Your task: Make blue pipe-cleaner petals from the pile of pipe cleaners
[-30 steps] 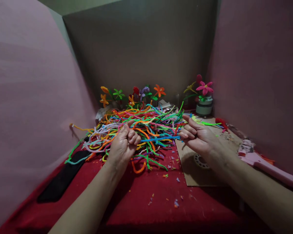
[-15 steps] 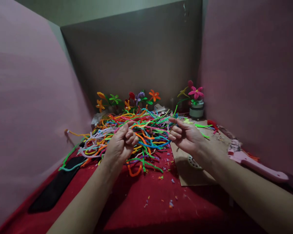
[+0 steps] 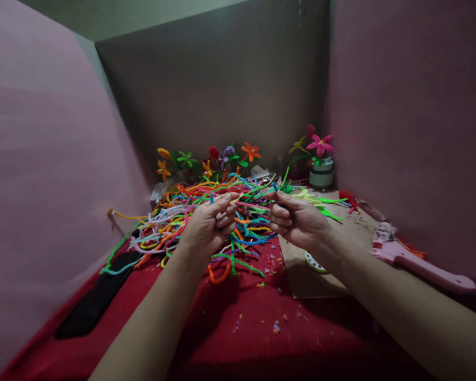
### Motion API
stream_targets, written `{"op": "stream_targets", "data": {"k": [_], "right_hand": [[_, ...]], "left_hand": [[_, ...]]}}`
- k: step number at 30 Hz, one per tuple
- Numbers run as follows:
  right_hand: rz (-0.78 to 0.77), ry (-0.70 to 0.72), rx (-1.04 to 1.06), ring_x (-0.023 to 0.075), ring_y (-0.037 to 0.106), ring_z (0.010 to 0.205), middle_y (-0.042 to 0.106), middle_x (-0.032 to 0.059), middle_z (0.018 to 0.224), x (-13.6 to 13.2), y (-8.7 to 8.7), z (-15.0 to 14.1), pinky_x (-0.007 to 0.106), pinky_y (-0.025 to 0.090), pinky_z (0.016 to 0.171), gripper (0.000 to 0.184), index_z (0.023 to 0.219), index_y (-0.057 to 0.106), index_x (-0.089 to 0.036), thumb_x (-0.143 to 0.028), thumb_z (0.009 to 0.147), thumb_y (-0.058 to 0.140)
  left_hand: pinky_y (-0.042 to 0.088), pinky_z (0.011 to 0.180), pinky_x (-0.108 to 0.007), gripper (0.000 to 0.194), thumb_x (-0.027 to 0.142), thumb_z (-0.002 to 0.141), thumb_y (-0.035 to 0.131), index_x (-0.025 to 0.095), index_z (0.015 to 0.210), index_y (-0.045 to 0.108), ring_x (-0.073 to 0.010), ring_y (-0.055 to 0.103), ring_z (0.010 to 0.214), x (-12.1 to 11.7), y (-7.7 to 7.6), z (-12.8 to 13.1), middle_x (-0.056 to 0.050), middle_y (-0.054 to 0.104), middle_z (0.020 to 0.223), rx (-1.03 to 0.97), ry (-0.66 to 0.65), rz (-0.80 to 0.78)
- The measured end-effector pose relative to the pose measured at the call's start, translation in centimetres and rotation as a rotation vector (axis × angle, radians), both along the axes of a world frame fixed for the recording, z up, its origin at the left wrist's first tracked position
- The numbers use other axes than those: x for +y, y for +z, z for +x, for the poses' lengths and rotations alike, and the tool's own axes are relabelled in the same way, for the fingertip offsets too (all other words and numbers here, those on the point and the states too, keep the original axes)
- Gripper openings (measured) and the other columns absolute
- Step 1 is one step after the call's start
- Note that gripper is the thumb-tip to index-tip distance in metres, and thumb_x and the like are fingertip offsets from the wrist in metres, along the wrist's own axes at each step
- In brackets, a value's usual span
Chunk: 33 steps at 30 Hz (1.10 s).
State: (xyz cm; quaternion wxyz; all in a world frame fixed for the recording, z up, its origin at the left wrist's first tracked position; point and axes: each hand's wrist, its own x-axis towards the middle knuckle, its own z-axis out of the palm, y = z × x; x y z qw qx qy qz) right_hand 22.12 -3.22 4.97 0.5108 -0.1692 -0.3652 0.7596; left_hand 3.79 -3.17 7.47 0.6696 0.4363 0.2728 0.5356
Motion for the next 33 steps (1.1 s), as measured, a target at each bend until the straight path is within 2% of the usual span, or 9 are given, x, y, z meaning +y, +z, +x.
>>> {"op": "stream_targets", "data": {"k": [3, 8, 13, 18, 22, 25, 27, 30, 33], "right_hand": [[0.037, -0.037, 0.025, 0.0076, 0.017, 0.043, 0.024, -0.0063, 0.050, -0.1, 0.6, 0.7, 0.020, 0.019, 0.042, 0.024, 0.075, 0.057, -0.015, -0.025, 0.087, 0.039], [0.064, -0.193, 0.062, 0.0078, 0.023, 0.043, 0.029, -0.0051, 0.052, 0.3, 1.1, 1.7, 0.021, 0.025, 0.043, 0.024, 0.073, 0.057, -0.016, -0.022, 0.088, 0.039], [-0.055, -0.154, 0.112, 0.0071, 0.035, 0.045, 0.039, -0.0039, 0.051, 1.4, 0.8, 0.9, 0.021, 0.035, 0.047, 0.022, 0.075, 0.058, -0.015, -0.020, 0.088, 0.041], [-0.004, -0.134, 0.142, 0.0094, 0.050, 0.055, 0.049, -0.0024, 0.055, 2.0, 1.1, 0.1, 0.025, 0.046, 0.061, 0.021, 0.079, 0.060, -0.017, -0.025, 0.089, 0.043], [0.047, -0.152, 0.078, 0.0136, 0.059, 0.070, 0.061, 0.0005, 0.068, 2.0, 0.1, 0.3, 0.031, 0.048, 0.067, 0.015, 0.089, 0.062, -0.020, -0.027, 0.086, 0.049], [0.018, -0.165, 0.126, 0.0122, 0.059, 0.068, 0.062, 0.0006, 0.068, 2.1, -1.0, 0.7, 0.030, 0.050, 0.068, 0.015, 0.090, 0.063, -0.020, -0.026, 0.085, 0.051], [-0.033, -0.188, 0.183, 0.0108, 0.059, 0.065, 0.062, 0.0000, 0.066, 2.1, -1.3, 0.9, 0.029, 0.050, 0.068, 0.014, 0.088, 0.063, -0.019, -0.025, 0.086, 0.051], [-0.076, -0.217, 0.218, 0.0101, 0.058, 0.061, 0.061, -0.0003, 0.064, 2.1, -1.2, 1.0, 0.026, 0.050, 0.063, 0.014, 0.086, 0.064, -0.019, -0.025, 0.086, 0.051], [-0.087, -0.240, 0.221, 0.0096, 0.058, 0.060, 0.061, 0.0001, 0.064, 2.1, -1.1, 1.0, 0.024, 0.050, 0.061, 0.014, 0.085, 0.064, -0.018, -0.024, 0.085, 0.052]], "left_hand": [[0.020, 0.033, -0.013, 0.015, 0.013, 0.078, 0.055, 0.006, 0.089, 0.061, 0.0010, 0.024, 0.036, -0.3, -0.4, -0.1, 0.005, 0.040, 0.057, -0.030, 0.001, -0.013], [0.030, 0.036, -0.017, 0.011, 0.012, 0.081, 0.049, 0.008, 0.084, 0.059, -0.0021, 0.032, 0.037, 0.0, -0.8, -0.4, 0.004, 0.042, 0.056, -0.104, 0.156, 0.014], [0.026, 0.033, -0.017, 0.024, 0.022, 0.090, 0.038, 0.009, 0.083, 0.057, -0.0017, 0.027, 0.032, 1.2, -0.7, -2.2, 0.005, 0.040, 0.053, -0.194, 0.215, 0.028], [0.024, 0.032, -0.017, 0.034, 0.026, 0.093, 0.030, 0.009, 0.080, 0.055, -0.0022, 0.025, 0.030, 2.2, -0.4, -4.9, 0.006, 0.037, 0.050, -0.267, 0.346, 0.088], [0.022, 0.032, -0.018, 0.026, 0.022, 0.091, 0.035, 0.010, 0.076, 0.053, -0.0025, 0.024, 0.029, 2.3, 0.2, -6.2, 0.008, 0.034, 0.047, -0.262, 0.501, 0.121], [0.022, 0.033, -0.019, 0.022, 0.017, 0.088, 0.038, 0.012, 0.073, 0.052, -0.0031, 0.024, 0.030, 2.0, 0.9, -7.0, 0.008, 0.035, 0.047, -0.261, 0.634, 0.173], [0.023, 0.034, -0.019, 0.021, 0.015, 0.087, 0.037, 0.012, 0.073, 0.052, -0.0031, 0.025, 0.030, 2.1, 1.3, -7.6, 0.008, 0.036, 0.047, -0.269, 0.673, 0.193], [0.024, 0.035, -0.019, 0.017, 0.012, 0.083, 0.039, 0.013, 0.072, 0.052, -0.0031, 0.026, 0.032, 2.5, 1.2, -8.4, 0.008, 0.037, 0.047, -0.216, 0.726, 0.215], [0.024, 0.037, -0.019, 0.009, 0.013, 0.080, 0.046, 0.015, 0.076, 0.053, -0.0042, 0.031, 0.035, 2.6, 0.7, -8.0, 0.006, 0.042, 0.051, 0.007, 0.877, 0.377]]}}
